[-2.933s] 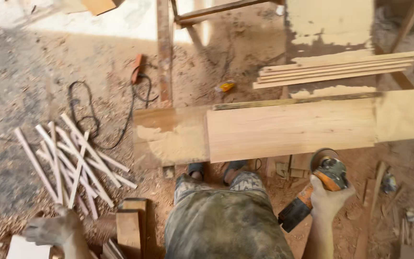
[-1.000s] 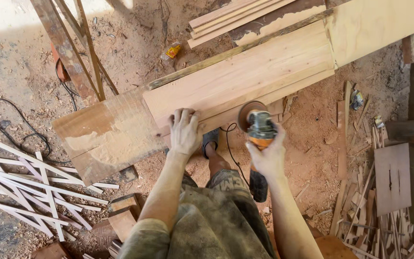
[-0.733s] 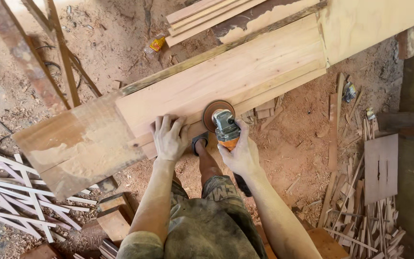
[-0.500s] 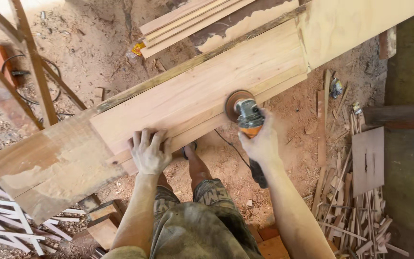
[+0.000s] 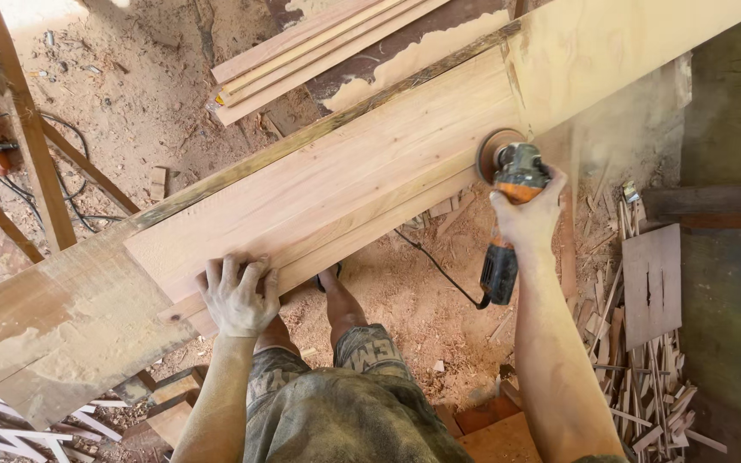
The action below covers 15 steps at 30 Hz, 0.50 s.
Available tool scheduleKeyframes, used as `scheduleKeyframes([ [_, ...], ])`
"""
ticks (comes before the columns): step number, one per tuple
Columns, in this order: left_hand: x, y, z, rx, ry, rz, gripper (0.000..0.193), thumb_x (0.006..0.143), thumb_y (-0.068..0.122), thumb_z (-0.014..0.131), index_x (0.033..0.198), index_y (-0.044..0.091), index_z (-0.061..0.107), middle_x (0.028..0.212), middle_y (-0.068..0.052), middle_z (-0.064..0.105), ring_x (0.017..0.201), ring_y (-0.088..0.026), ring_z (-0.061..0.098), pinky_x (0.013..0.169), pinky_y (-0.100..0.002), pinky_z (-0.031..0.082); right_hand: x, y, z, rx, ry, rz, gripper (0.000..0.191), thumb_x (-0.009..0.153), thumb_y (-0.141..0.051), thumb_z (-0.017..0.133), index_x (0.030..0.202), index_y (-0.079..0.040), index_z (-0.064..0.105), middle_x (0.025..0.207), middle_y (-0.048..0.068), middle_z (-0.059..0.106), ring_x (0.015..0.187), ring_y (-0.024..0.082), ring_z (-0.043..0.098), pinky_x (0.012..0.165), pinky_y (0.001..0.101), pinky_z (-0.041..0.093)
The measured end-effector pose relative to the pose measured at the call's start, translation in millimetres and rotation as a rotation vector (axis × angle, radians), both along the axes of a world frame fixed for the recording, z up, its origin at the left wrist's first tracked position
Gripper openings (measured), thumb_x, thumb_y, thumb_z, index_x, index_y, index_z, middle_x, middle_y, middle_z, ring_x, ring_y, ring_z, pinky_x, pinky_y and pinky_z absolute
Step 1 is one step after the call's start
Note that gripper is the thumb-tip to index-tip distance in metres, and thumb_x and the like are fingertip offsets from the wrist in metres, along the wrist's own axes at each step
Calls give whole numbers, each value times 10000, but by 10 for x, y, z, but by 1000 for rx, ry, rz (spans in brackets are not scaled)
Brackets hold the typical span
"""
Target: The person uses an orbital sander to smooth the surface of several wooden planks placed on a workbench. They hold each plank steady with one hand while moving the sander along its length, then set the finished plank aside and pick up the next one.
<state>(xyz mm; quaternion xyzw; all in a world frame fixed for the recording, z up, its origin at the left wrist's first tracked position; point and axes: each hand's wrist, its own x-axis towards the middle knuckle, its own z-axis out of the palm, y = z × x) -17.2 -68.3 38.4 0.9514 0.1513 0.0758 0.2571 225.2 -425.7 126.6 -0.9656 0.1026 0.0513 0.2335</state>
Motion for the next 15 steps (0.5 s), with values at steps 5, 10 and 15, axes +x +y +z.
scheduleKeyframes([
  [5,0,3,5,5,-11,-2,114,871,271,764,945,187,745,1074,3,644,1030,-254,569,923,-460,383,222,-100,-15,32,-58,-50,823,801,-170,861,1426,-47,340,1285,267,599,1144,338,682,997,441,557],
  [10,-14,27,-3,-15,-9,-6,123,866,258,765,958,181,739,1075,-3,646,1027,-269,569,919,-467,388,6,61,-127,85,-33,24,846,809,-173,862,1448,-62,319,1256,262,632,1098,343,702,977,460,575],
  [15,-33,34,13,-24,-14,-14,134,875,248,749,991,180,743,1085,-11,644,1031,-270,572,919,-470,389,-639,686,-160,270,93,90,836,772,-137,806,1430,-62,296,1225,257,646,1001,330,746,878,435,640],
])
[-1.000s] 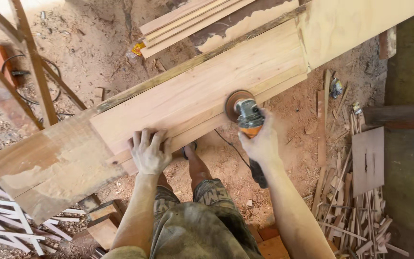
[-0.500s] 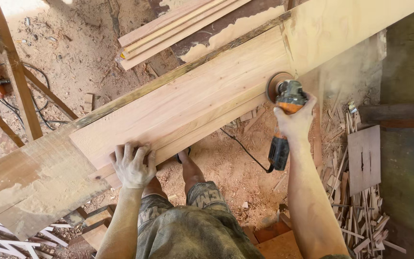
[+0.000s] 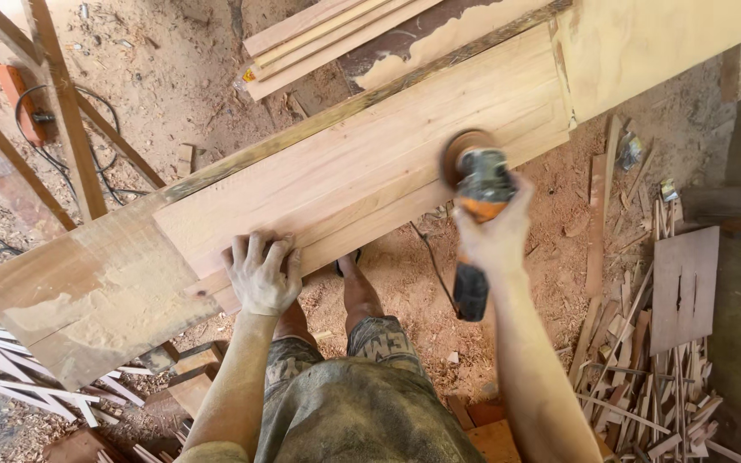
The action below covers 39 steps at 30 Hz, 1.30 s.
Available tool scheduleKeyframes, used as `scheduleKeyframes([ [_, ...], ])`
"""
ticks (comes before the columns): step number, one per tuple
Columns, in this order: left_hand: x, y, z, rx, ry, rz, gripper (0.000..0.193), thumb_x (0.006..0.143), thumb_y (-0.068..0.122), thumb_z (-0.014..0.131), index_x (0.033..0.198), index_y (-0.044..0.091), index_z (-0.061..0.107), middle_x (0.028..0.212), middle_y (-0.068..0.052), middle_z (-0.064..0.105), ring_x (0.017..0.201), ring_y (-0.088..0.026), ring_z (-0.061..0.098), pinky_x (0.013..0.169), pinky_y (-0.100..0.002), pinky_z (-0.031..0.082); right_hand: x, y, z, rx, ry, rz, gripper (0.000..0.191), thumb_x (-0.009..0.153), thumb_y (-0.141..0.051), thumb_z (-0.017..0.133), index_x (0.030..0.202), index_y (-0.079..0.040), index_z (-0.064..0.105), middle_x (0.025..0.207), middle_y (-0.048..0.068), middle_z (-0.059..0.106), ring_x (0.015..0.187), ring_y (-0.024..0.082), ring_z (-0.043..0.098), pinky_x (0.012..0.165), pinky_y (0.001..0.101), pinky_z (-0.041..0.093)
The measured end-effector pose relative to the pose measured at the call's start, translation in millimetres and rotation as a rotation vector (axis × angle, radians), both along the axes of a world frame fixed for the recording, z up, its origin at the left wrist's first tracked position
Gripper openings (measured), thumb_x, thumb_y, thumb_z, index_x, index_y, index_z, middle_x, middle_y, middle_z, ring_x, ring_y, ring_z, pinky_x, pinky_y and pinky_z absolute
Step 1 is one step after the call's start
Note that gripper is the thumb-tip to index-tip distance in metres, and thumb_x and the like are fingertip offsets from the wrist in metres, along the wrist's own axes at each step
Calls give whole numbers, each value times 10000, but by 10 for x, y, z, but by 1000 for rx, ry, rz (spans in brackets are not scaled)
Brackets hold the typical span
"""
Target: The person uses an orbital sander to smooth the surface of several wooden planks placed on a workbench. They hold each plank steady with one hand while moving the sander along its length, then set the finished plank aside and pick up the next one.
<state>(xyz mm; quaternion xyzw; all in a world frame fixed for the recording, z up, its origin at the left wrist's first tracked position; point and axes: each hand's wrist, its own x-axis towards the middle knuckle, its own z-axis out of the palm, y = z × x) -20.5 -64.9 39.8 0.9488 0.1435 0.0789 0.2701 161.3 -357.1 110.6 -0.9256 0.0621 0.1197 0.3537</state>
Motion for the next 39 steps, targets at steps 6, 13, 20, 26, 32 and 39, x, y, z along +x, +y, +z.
scheduleKeyframes([
  [6,-1,41,16,-45,-3,16,128,892,241,723,1000,174,740,1056,-14,634,1015,-263,572,913,-468,390,-512,747,85,-60,136,152,865,808,-168,825,1470,-50,281,1125,252,722,1015,399,750,906,462,598],
  [13,-54,98,-37,-136,-56,55,194,902,210,667,1071,114,675,998,-82,604,957,-288,549,878,-457,392,-827,1136,201,-158,352,245,885,810,-198,789,1485,-37,241,1134,249,691,947,400,745,867,458,601],
  [20,-25,112,-60,-228,-115,67,113,895,81,629,944,88,527,960,-70,623,856,-278,529,831,-450,392,-1005,1253,262,-225,240,561,854,755,-220,820,1454,-55,357,1095,271,683,911,429,720,805,526,585],
  [26,17,95,-44,-170,-91,71,180,777,59,634,863,109,484,930,-55,619,851,-301,537,820,-454,385,-429,638,171,-224,273,208,873,802,-209,800,1475,-52,266,1117,252,696,938,364,750,868,468,621],
  [32,65,64,-62,-136,-97,70,185,790,58,636,842,114,467,904,-46,617,822,-283,518,809,-448,368,182,-126,62,-205,26,-5,853,785,-176,835,1447,-55,310,1218,279,667,1058,346,731,964,458,587],
  [39,73,-16,-121,-92,-46,72,202,770,104,629,897,94,472,901,-78,563,852,-299,499,856,-466,361,919,-803,56,-311,-23,-137,886,749,-166,849,1440,-46,306,1311,275,561,1132,346,678,951,454,561],
])
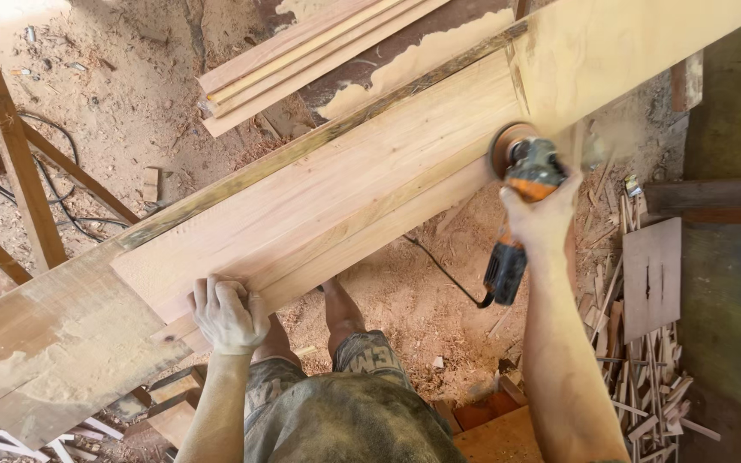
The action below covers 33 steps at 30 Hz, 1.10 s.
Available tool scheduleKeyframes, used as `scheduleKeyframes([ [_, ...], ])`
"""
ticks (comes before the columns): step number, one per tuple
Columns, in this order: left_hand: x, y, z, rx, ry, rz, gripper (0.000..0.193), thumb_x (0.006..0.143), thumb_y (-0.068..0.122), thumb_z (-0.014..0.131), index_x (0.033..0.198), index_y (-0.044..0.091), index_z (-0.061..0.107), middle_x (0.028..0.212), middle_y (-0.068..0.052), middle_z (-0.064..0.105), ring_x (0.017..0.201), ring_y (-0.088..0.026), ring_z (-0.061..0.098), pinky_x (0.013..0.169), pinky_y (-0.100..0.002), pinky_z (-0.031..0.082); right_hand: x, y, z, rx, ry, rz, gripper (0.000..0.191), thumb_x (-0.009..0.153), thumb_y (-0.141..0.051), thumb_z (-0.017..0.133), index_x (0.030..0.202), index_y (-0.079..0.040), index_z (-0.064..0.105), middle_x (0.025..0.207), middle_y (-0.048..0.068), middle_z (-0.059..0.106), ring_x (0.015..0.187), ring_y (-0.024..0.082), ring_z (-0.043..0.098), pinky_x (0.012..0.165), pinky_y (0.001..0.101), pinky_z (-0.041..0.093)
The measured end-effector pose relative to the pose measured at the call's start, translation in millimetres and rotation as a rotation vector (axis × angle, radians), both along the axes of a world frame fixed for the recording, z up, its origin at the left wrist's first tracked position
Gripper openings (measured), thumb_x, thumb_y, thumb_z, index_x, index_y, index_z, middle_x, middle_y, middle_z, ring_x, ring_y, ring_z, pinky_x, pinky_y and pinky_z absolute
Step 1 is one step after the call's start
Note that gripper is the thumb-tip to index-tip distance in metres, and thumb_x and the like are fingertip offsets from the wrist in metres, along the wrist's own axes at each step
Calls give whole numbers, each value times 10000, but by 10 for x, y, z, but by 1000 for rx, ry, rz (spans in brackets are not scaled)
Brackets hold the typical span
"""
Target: The person uses an orbital sander to smooth the surface of several wooden planks placed on a workbench. They hold each plank steady with one hand while moving the sander along its length, then set the finished plank aside and pick up the next one.
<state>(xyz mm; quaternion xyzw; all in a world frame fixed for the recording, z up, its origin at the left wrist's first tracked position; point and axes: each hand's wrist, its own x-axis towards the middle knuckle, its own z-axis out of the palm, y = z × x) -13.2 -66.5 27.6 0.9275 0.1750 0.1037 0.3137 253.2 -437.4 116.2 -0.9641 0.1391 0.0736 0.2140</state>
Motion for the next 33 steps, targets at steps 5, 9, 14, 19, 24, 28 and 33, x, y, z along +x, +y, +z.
scheduleKeyframes([
  [5,32,-20,92,22,-10,-7,261,800,190,666,934,81,470,920,-96,558,868,-294,493,862,-472,362,-197,-287,136,198,-129,-145,878,802,-208,787,1484,-54,256,1318,216,505,1151,291,639,977,459,608],
  [9,386,-275,264,151,-31,-91,366,844,284,751,1052,60,548,1006,-142,552,971,-324,511,880,-503,392,-1024,-390,337,168,-192,-33,858,849,-168,799,1481,-25,236,1351,227,479,1204,297,586,1010,475,578],
  [14,1223,-1120,473,-13,183,-270,528,800,237,755,1258,9,627,1218,-209,580,1114,-374,539,921,-542,426,-2095,-317,392,545,-41,-225,856,761,-117,766,1417,-13,228,1251,196,506,1006,248,648,829,369,611],
  [19,1444,-1265,757,60,546,-368,348,788,169,712,1103,39,642,1130,-163,629,1073,-329,644,931,-458,517,-2674,-409,206,270,-20,-211,854,744,-88,853,1396,16,312,1197,219,532,1028,270,611,851,383,548],
  [24,1204,-903,1199,-432,333,-19,118,970,147,667,1004,39,634,1011,-144,655,829,-266,682,761,-414,563,-2722,-638,53,536,-105,-308,841,796,-112,795,1451,26,286,1252,163,524,1051,215,616,877,372,555],
  [28,910,-385,1346,-654,121,280,120,1023,120,623,998,11,583,835,-126,656,692,-260,612,605,-376,517,-2674,-619,129,482,-96,-301,885,811,-148,819,1478,21,263,1259,185,531,1090,226,611,932,386,535],
  [33,700,-454,970,-1538,-148,895,139,979,63,597,990,-74,617,896,-183,692,766,-258,713,746,-368,651,-2667,-333,256,507,-61,-247,891,791,-157,814,1465,26,262,1249,203,532,1093,231,605,917,381,544],
])
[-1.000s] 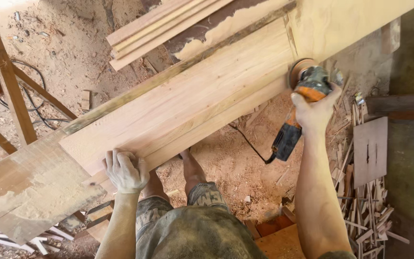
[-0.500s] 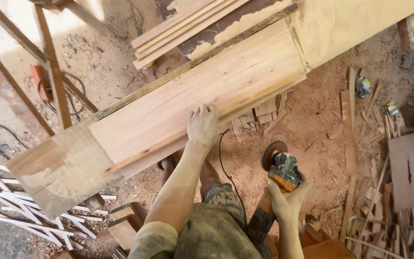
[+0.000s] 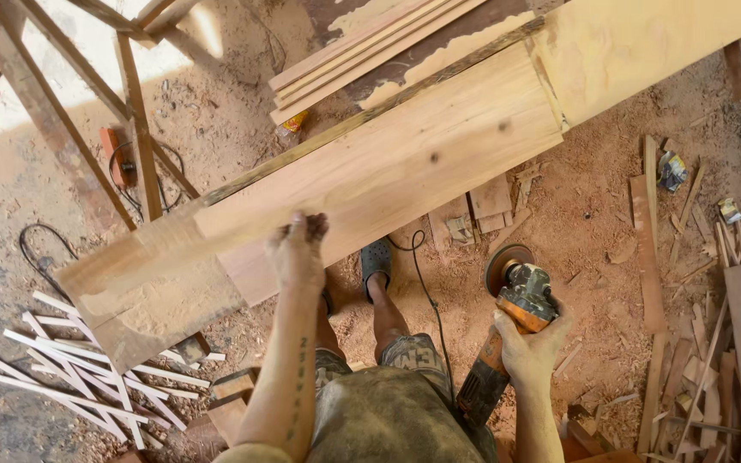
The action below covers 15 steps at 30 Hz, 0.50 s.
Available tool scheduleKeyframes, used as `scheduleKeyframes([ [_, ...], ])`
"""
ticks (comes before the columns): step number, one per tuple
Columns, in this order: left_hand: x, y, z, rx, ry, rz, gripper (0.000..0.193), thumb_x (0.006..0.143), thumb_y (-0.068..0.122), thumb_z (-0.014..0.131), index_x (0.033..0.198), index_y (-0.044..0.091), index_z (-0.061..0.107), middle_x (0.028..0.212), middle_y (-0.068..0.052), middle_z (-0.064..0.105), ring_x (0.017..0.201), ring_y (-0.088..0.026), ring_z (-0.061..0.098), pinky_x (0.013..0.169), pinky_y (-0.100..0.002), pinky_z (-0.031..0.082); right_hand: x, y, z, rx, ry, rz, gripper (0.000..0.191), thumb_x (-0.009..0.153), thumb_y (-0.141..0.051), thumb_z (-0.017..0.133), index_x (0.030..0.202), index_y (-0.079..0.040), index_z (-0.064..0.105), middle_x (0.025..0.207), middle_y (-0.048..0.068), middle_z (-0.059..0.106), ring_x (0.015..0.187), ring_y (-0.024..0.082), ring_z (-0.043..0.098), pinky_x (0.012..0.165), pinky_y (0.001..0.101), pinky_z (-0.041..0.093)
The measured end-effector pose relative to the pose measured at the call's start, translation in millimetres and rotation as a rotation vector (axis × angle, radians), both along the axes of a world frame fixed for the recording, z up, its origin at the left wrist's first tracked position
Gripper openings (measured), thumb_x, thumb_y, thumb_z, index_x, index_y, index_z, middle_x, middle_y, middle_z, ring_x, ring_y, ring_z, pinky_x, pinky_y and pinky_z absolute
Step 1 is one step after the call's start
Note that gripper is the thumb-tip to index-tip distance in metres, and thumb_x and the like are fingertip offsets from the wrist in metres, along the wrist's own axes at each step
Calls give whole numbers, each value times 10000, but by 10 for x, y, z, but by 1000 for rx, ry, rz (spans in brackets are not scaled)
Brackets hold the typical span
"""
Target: The person uses an orbital sander to smooth the surface of several wooden planks placed on a workbench. They hold each plank steady with one hand while moving the sander along its length, then set the finished plank aside and pick up the next one.
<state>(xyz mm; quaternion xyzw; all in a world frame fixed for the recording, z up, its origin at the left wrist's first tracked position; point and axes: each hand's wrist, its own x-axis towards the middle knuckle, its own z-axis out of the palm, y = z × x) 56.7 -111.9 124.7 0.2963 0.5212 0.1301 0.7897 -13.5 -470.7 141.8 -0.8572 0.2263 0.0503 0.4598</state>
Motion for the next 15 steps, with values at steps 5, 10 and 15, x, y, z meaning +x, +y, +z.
scheduleKeyframes([
  [5,-74,-247,-296,-195,51,25,170,979,42,605,1057,-102,649,947,-202,727,797,-259,740,741,-347,636,-25,286,36,-64,34,130,893,771,-174,809,1459,30,277,1252,201,541,1097,247,609,937,396,526],
  [10,-162,-153,-274,-80,177,-657,136,932,64,670,1015,-8,750,895,-167,771,732,-247,708,650,-358,582,57,558,58,-156,13,272,870,768,-166,836,1445,24,324,1277,230,536,1145,274,602,993,414,511],
  [15,-408,220,-220,1164,286,-895,221,835,199,778,1020,82,751,997,-85,695,952,-275,641,865,-425,531,206,947,74,-133,46,335,895,749,-204,847,1445,-13,319,1174,212,655,1044,280,689,924,408,561],
])
